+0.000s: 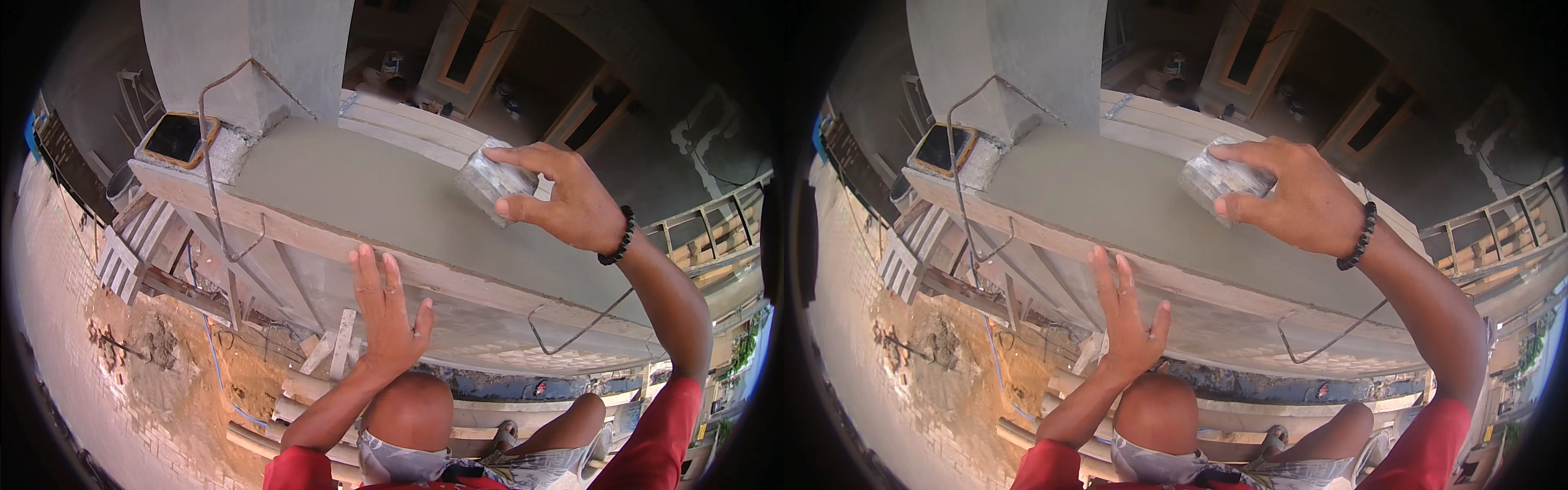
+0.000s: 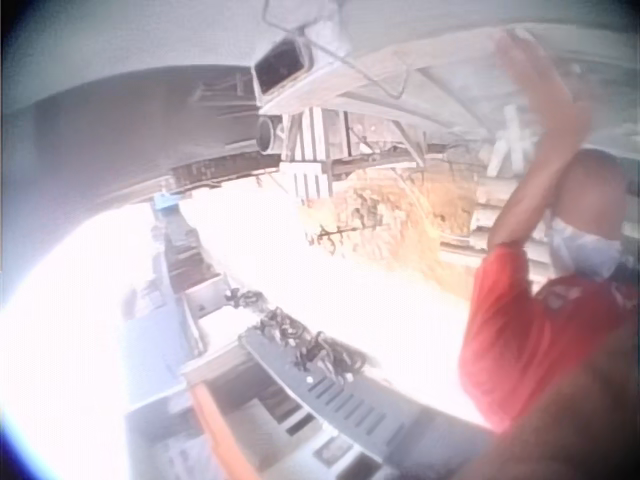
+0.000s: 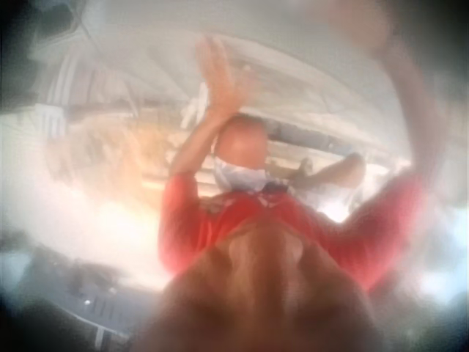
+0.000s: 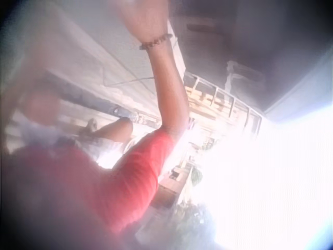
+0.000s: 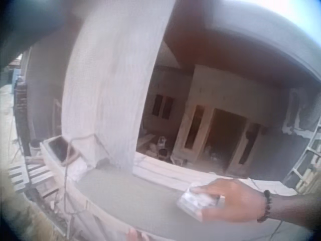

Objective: The person smooths a freshly poured concrete beam using a hand trowel. They repeatedly scrape and level the surface, occasionally wiping the trowel and checking the beam's edges while standing on bamboo scaffolding.

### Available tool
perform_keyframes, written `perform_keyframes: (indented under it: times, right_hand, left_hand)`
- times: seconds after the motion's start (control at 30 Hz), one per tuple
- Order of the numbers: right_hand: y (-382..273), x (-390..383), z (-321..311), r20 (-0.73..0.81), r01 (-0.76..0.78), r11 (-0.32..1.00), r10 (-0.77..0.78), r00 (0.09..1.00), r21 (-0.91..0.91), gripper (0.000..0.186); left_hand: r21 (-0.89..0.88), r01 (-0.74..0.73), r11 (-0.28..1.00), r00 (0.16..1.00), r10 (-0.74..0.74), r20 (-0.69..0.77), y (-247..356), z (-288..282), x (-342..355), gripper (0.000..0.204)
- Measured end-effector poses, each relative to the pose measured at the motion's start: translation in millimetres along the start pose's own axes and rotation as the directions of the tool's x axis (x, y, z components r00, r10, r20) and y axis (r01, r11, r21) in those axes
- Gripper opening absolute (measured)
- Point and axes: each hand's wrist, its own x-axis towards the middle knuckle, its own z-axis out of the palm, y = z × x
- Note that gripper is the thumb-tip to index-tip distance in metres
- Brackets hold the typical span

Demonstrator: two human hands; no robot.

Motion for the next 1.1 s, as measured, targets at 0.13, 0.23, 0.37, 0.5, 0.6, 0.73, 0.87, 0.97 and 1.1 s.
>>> perform_keyframes:
  times: [0.13, 0.23, 0.37, 0.5, 0.6, 0.73, 0.87, 0.97, 1.1]
  right_hand:
    - [-1, 0, 18, 0.104, 0.074, 0.996, -0.068, 0.992, -0.055, 0.063]
    - [8, -34, 26, 0.162, 0.098, 0.986, -0.075, 0.984, -0.138, 0.061]
    - [21, -86, 9, 0.197, 0.081, 0.977, -0.041, 0.979, -0.199, 0.060]
    - [33, -101, -22, 0.112, -0.006, 0.998, 0.013, 0.994, -0.062, 0.061]
    - [30, -92, -30, -0.024, 0.000, 0.999, -0.001, 1.000, -0.044, 0.061]
    - [29, -67, -4, -0.018, 0.006, 1.000, -0.006, 1.000, 0.016, 0.060]
    - [7, -56, 10, 0.168, -0.036, 0.998, 0.043, 0.985, -0.048, 0.057]
    - [-3, -67, 10, 0.227, -0.030, 0.994, 0.053, 0.973, -0.102, 0.060]
    - [-10, -89, -15, 0.096, 0.009, 0.998, -0.004, 0.995, -0.057, 0.062]
  left_hand:
    - [0.070, -0.020, 0.997, 0.999, 0.023, -0.032, 1, -8, -1, 0.089]
    - [0.188, -0.096, 0.977, 0.994, 0.105, -0.038, 10, -7, 4, 0.089]
    - [0.314, -0.142, 0.939, 0.990, 0.136, 0.042, 19, -11, 19, 0.084]
    - [0.443, -0.198, 0.874, 0.979, 0.151, 0.139, 21, -24, 34, 0.075]
    - [0.465, -0.229, 0.855, 0.972, 0.172, 0.163, 22, -23, 43, 0.071]
    - [0.493, -0.239, 0.837, 0.969, 0.176, 0.173, 22, -19, 47, 0.067]
    - [0.509, -0.240, 0.826, 0.970, 0.180, 0.166, 22, -23, 48, 0.065]
    - [0.520, -0.253, 0.816, 0.967, 0.189, 0.174, 20, -26, 47, 0.067]
    - [0.520, -0.227, 0.824, 0.972, 0.160, 0.171, 22, -38, 52, 0.070]
